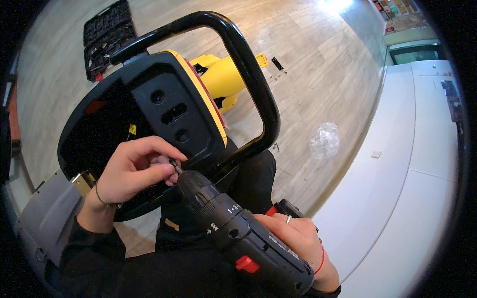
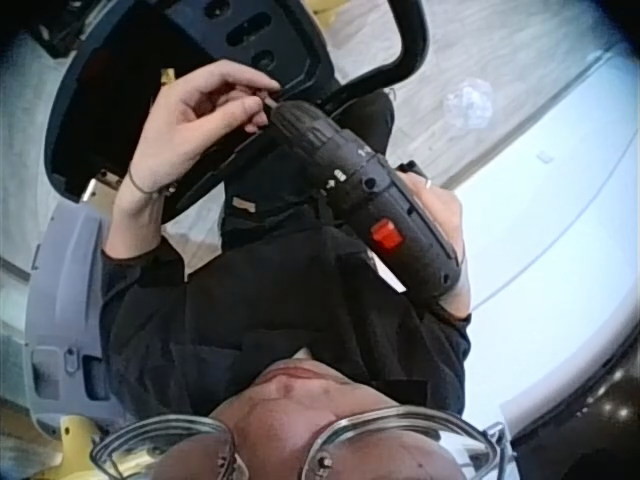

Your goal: Installing the seat assembly and screwing it into place on an electric scooter using a power drill.

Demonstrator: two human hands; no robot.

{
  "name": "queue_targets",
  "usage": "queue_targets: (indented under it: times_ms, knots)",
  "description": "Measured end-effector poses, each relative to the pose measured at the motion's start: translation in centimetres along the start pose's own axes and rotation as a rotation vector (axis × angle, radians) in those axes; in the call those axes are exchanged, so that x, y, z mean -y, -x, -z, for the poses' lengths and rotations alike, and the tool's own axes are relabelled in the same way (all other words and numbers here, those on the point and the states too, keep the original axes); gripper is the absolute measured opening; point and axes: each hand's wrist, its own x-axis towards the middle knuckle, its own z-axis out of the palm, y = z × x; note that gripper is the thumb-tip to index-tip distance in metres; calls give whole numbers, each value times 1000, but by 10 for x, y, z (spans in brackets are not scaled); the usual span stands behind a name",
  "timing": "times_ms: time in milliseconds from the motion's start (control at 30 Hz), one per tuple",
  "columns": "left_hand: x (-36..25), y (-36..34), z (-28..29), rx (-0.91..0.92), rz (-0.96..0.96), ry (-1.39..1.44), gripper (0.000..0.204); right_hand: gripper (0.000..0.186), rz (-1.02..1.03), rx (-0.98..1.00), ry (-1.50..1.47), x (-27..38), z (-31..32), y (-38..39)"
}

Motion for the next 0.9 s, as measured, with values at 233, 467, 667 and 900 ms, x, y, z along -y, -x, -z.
queue_targets:
  times_ms: [233, 467, 667, 900]
  knots:
    - [-2, 2, 1, 2, -215, -425, 19, 34, -37, 50, -26, 1, 7, -1]
    - [-5, 0, 2, -102, -576, -950, 19, 37, -48, 102, -29, -4, 13, -1]
    - [-1, -10, 1, -104, -701, -1039, 21, 40, -54, 123, -24, -6, 18, -2]
    - [12, -5, -11, -227, -470, -802, 16, 40, -117, 114, 6, 8, 20, -12]
